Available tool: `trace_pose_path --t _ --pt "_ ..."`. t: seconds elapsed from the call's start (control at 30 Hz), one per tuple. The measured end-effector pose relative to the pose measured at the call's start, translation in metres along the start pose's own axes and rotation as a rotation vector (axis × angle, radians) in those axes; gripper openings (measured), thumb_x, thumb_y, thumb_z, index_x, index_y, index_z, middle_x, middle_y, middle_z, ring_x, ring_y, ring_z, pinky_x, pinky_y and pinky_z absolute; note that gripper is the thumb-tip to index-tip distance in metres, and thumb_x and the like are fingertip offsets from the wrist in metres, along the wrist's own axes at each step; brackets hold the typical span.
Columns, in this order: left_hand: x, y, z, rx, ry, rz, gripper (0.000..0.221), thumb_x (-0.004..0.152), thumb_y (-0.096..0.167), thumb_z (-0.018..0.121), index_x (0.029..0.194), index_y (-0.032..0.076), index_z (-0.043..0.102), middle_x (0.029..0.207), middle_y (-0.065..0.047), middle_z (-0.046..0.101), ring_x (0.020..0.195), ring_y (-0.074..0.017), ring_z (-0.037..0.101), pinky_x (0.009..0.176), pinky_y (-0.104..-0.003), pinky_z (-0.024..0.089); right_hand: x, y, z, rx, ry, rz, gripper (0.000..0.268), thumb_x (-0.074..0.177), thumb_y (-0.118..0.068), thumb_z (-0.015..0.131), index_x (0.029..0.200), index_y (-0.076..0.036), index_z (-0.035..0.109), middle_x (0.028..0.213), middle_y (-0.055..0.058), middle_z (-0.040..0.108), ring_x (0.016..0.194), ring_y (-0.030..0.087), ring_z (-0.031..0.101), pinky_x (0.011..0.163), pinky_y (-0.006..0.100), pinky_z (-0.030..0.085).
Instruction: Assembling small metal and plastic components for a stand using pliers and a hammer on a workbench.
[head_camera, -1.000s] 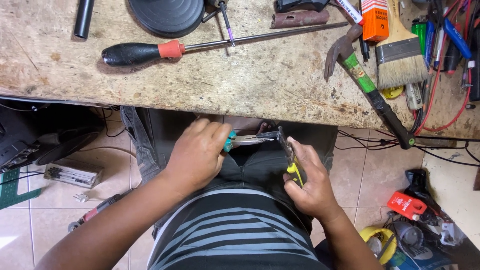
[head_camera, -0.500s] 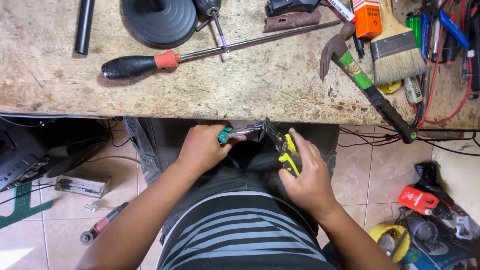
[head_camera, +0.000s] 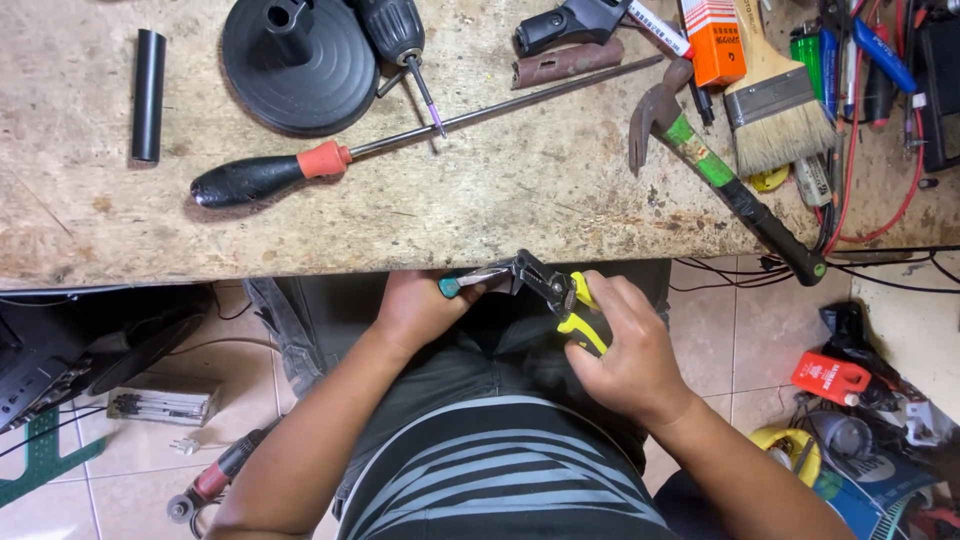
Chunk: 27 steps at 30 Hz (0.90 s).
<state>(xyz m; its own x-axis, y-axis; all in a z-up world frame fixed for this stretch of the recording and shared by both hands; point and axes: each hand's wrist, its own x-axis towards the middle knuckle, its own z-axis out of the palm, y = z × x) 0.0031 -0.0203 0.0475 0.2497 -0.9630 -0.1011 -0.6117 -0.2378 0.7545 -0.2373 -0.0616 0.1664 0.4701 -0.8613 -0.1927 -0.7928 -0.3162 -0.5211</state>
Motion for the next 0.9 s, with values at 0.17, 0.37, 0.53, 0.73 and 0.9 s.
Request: trace_pose_path --t 0.17,0.37,0.53,0.73,0.9 --pt "0.006 0.003 -0.004 -0.021 -0.073 -0.035 0.047 0.07 0.052 0.083 0.092 0.011 0.081 0.087 -0.017 0.077 0.098 -0.0429 0.071 0.089 -0.051 0.057 0.007 0.006 -0.002 -0.042 0.025 -0.059 0.067 0.067 -0.013 0.081 0.131 -0.003 0.064 0.105 0.017 0.068 0.102 0.035 0.067 0.089 0.046 0.057" --pt "-0.003 0.009 0.008 -0.089 0.134 0.034 0.037 0.068 0.045 0.085 0.084 0.012 0.079 0.076 -0.013 0.075 0.083 -0.0406 0.072 0.076 -0.048 0.061 0.003 -0.018 -0.011 -0.152 0.045 -0.107 0.074 0.067 -0.015 0.078 0.137 -0.002 0.058 0.11 0.017 0.061 0.107 0.038 0.061 0.095 0.05 0.052" --pt "-0.025 -0.017 0.052 -0.123 0.309 0.225 0.017 0.079 0.014 0.077 0.094 0.004 0.076 0.089 -0.016 0.074 0.083 -0.0425 0.071 0.072 -0.048 0.058 -0.008 -0.039 -0.008 -0.109 0.006 -0.044 0.076 0.074 -0.014 0.066 0.145 0.001 0.047 0.125 0.019 0.056 0.115 0.036 0.053 0.102 0.047 0.046" --pt "-0.033 -0.012 0.064 -0.122 0.222 0.056 0.033 0.081 0.012 0.068 0.111 -0.002 0.068 0.107 -0.026 0.07 0.103 -0.0523 0.062 0.094 -0.054 0.051 -0.012 -0.043 -0.003 -0.058 0.053 -0.006 0.074 0.074 -0.011 0.064 0.145 0.001 0.047 0.124 0.019 0.058 0.113 0.034 0.054 0.099 0.045 0.046" --pt "-0.032 -0.005 0.061 -0.106 0.282 0.079 0.041 0.083 0.013 0.071 0.119 -0.005 0.064 0.114 -0.027 0.069 0.114 -0.0519 0.06 0.107 -0.056 0.044 -0.01 -0.037 -0.006 -0.067 0.053 -0.017 0.07 0.075 -0.009 0.063 0.142 0.003 0.05 0.117 0.017 0.06 0.109 0.034 0.057 0.095 0.044 0.048"
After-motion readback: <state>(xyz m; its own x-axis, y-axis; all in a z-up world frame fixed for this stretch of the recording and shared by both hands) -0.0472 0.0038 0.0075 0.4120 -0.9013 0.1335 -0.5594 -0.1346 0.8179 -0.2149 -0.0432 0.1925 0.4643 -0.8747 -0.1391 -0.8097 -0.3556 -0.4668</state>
